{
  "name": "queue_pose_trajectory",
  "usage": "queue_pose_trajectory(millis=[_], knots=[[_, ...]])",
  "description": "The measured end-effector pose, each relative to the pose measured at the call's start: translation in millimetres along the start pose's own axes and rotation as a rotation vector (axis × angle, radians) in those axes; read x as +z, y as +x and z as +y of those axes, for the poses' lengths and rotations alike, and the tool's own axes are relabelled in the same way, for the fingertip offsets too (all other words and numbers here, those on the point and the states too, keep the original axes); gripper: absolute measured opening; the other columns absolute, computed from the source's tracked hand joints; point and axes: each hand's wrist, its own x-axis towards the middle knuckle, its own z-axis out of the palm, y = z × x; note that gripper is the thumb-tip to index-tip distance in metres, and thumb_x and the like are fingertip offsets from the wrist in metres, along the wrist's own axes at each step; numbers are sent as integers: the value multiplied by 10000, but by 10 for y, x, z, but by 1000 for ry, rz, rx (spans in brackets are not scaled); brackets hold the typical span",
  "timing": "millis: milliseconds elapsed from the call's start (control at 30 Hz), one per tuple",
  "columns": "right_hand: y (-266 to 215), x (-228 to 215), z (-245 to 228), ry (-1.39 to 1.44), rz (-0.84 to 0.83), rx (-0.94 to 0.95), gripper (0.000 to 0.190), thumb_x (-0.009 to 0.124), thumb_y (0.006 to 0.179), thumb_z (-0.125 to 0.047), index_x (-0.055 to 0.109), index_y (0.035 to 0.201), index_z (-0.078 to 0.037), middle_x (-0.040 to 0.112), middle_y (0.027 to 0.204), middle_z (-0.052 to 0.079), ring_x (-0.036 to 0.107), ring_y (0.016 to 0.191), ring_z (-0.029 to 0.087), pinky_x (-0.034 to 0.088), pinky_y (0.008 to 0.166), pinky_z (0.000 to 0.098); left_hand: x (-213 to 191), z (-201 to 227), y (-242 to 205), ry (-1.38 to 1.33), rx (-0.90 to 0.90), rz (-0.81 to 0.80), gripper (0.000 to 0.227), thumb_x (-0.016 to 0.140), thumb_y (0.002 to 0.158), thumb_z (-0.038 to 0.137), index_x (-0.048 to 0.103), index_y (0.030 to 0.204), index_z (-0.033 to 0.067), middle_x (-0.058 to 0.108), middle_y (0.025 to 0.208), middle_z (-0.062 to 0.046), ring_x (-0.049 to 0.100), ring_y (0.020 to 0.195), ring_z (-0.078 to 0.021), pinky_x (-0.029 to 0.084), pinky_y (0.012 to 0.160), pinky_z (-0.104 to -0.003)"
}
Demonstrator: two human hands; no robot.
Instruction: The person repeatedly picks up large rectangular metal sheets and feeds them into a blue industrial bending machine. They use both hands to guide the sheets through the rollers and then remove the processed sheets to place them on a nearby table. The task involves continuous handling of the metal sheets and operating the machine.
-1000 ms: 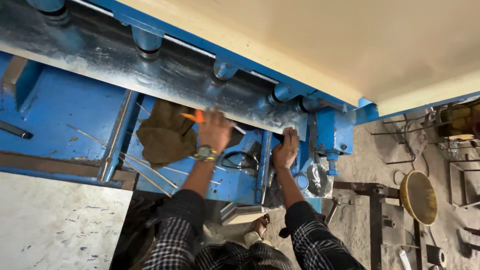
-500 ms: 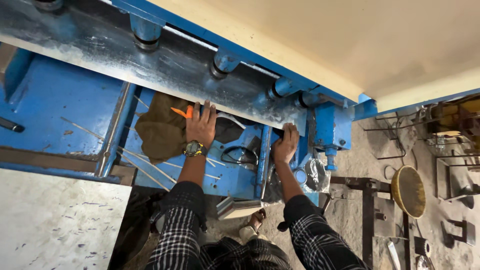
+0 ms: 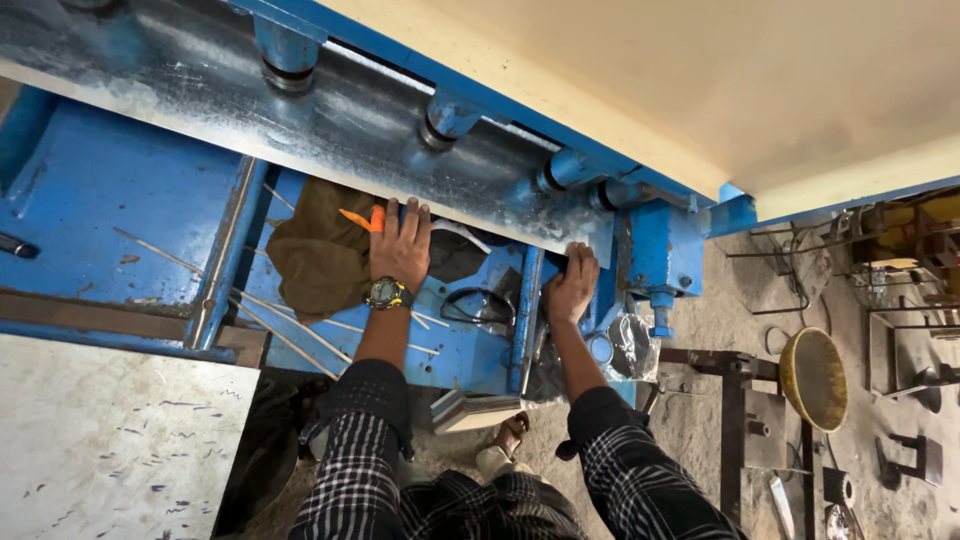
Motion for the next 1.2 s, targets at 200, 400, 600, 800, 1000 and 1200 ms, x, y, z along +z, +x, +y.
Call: queue_pose_trajectory(millis=[200, 400, 600, 800, 1000, 1200], knots=[[4, -5, 2, -6, -15, 5, 690, 622, 705, 113, 624, 1375, -50, 566, 1413, 152, 499, 1336, 371, 417, 1151, 460, -2, 10, 13, 23, -4, 11, 355, 668, 1005, 283, 691, 1298, 84, 631, 1364, -97, 557, 1315, -392, 449, 1086, -577], [11, -43, -14, 17, -19, -1, 710, 628, 704, 110, 616, 1394, -53, 558, 1422, 160, 497, 1330, 377, 419, 1143, 464, -9, 19, 2, 19, -9, 18, 350, 666, 1011, 282, 690, 1299, 85, 624, 1370, -93, 557, 1319, -389, 449, 1082, -575], [11, -57, 12, 37, -37, -1, 694, 608, 709, 102, 631, 1386, -48, 568, 1416, 159, 504, 1331, 378, 420, 1145, 459, -5, -5, 4, 22, 11, 23, 352, 666, 1003, 273, 695, 1298, 83, 625, 1373, -103, 552, 1312, -398, 441, 1087, -576], [94, -172, 131, 134, -114, -13, 606, 587, 713, 54, 657, 1311, -15, 598, 1393, 173, 511, 1332, 376, 419, 1143, 439, -263, 382, 235, -44, -245, 58, 232, 681, 960, 248, 716, 1122, 85, 667, 1206, -105, 602, 1165, -391, 470, 983, -560], [226, -685, 519, 334, -253, -19, 303, 631, 801, -11, 752, 1073, -60, 722, 1160, 141, 656, 1107, 352, 525, 979, 439, 305, 2295, 149, -489, -723, 146, 271, 692, 984, 305, 703, 1095, 58, 701, 1018, -151, 672, 969, -402, 534, 842, -512], [-214, -1833, 1602, 615, -362, -80, 137, 637, 879, -45, 735, 973, -66, 707, 918, 154, 693, 787, 359, 559, 697, 443, 1490, 3215, 246, -1054, -1770, -111, 489, 760, 895, 483, 629, 1088, 54, 686, 900, -142, 692, 793, -357, 571, 670, -547]])
